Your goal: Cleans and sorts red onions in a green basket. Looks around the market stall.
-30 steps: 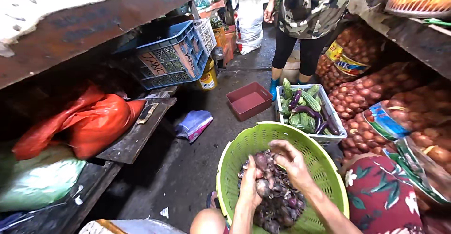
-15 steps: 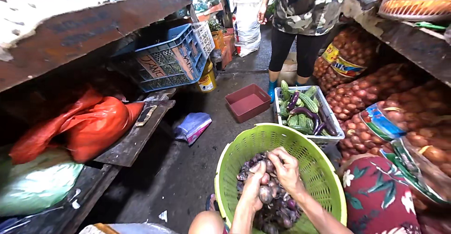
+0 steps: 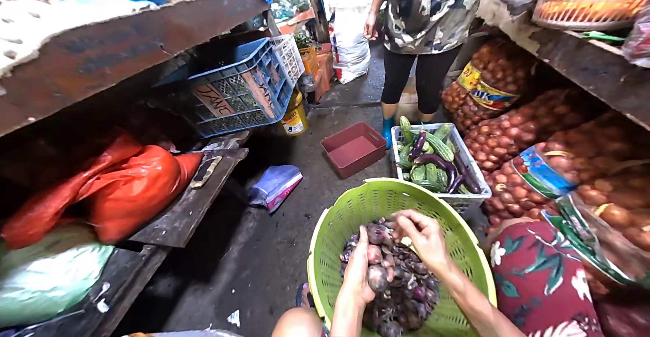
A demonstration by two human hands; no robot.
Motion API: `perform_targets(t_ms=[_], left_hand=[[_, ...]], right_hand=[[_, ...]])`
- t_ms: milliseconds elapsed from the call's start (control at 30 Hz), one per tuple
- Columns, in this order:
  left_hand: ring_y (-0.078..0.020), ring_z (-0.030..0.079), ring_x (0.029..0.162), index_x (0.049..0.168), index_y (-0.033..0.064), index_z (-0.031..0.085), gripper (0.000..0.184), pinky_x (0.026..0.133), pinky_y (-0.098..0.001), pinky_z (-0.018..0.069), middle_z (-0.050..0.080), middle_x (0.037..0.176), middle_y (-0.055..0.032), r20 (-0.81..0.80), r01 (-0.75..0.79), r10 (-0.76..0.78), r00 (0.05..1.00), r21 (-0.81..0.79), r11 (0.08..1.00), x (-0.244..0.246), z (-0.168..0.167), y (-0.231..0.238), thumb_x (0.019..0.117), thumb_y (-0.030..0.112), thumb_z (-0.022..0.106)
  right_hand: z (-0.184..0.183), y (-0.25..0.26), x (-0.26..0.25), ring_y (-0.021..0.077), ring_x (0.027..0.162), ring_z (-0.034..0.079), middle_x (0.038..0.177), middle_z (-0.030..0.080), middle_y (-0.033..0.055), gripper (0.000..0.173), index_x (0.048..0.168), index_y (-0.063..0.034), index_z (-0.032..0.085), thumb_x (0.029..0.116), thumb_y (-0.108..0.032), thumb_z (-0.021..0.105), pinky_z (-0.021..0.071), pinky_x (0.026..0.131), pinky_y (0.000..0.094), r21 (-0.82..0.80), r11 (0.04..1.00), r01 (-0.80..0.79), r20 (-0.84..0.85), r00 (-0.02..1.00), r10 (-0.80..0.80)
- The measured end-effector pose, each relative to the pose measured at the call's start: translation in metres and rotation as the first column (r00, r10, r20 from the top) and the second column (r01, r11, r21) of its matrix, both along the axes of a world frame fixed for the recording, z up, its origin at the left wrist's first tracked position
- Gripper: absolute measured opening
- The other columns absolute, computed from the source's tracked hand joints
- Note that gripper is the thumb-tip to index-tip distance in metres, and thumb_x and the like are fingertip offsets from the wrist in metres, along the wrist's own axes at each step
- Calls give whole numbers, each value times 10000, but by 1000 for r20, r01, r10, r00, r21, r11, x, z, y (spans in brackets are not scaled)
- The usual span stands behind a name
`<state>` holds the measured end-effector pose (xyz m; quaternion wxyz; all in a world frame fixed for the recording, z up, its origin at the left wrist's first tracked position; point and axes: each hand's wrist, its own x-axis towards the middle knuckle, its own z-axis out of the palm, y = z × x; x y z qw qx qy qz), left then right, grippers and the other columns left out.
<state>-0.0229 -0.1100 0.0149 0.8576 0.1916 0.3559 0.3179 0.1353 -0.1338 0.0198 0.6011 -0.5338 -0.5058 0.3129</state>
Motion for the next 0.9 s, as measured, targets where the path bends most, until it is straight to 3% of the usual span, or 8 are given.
perform_targets(t_ms=[100, 200, 300, 500, 600, 700, 800, 900], left_hand=[[-109, 599, 505, 837, 103, 584, 539, 473, -257, 539, 597, 622, -10, -29, -103, 110, 994, 175, 979, 0, -10, 0, 1116, 421, 250], [-72, 557, 493, 868, 96, 634, 342, 501, -244, 539, 549, 595, 32, -71, -168, 208, 976, 370, 914, 0, -20, 2, 1073, 267, 421], [-32, 506, 510, 924, 74, 643, 255, 514, -198, 494, 532, 634, 46, -159, -160, 273, 949, 504, 849, 2, -23, 4, 1050, 214, 470], [-29, 558, 559, 1087, 27, 641, 160, 533, -186, 501, 621, 734, 11, -232, -148, 320, 919, 549, 822, 3, -17, 4, 980, 136, 594], [-92, 655, 852, 1147, 8, 652, 370, 736, -244, 569, 665, 1057, -78, -304, -87, 332, 893, 607, 790, 2, -22, 4, 830, 161, 765], [-114, 646, 944, 1132, 2, 679, 354, 793, -253, 565, 632, 1179, -102, -275, -89, 313, 909, 606, 791, 0, -24, 6, 843, 193, 755], [-79, 663, 724, 1108, 13, 683, 296, 635, -230, 578, 701, 985, -59, -127, -131, 229, 965, 524, 842, -2, -18, 5, 868, 182, 722], [-73, 634, 560, 1089, 43, 686, 222, 519, -229, 557, 689, 741, -23, -22, -136, 160, 987, 414, 900, -1, -13, 2, 914, 176, 656]], right_hand=[[-7, -3, -4, 65, 909, 718, 1047, 746, 86, 215, 1009, -28, 782, 911, -209, 719, 599, 782, 199, 161, 987, -12, 328, 944, -42], [-19, 1, -9, 91, 902, 731, 963, 766, 91, 168, 928, -30, 789, 914, -145, 667, 578, 829, 189, 358, 934, 11, 478, 857, -193], [-29, 5, -8, 141, 857, 712, 948, 722, 102, 175, 932, -31, 717, 957, -144, 586, 589, 766, 235, 395, 918, -31, 597, 768, -232], [-30, 2, -15, 108, 741, 637, 875, 658, 99, 195, 928, -14, 681, 942, -154, 545, 539, 673, 218, 209, 977, 49, 475, 868, -145], [-27, 1, -19, 111, 706, 637, 844, 660, 91, 180, 900, -21, 685, 916, -162, 574, 541, 638, 232, 192, 976, 102, 464, 867, -182], [-19, -3, -18, 87, 720, 613, 842, 647, 88, 165, 919, -14, 673, 917, -137, 563, 518, 663, 203, 118, 993, 20, 409, 910, -67], [-10, -7, -17, 35, 726, 601, 862, 631, 69, 175, 966, 2, 648, 950, -129, 533, 510, 671, 177, 25, 997, -69, 277, 959, 59], [-10, -4, -18, 69, 719, 603, 860, 626, 87, 174, 955, 1, 635, 942, -137, 529, 514, 662, 186, 125, 992, 20, 380, 922, -67]])
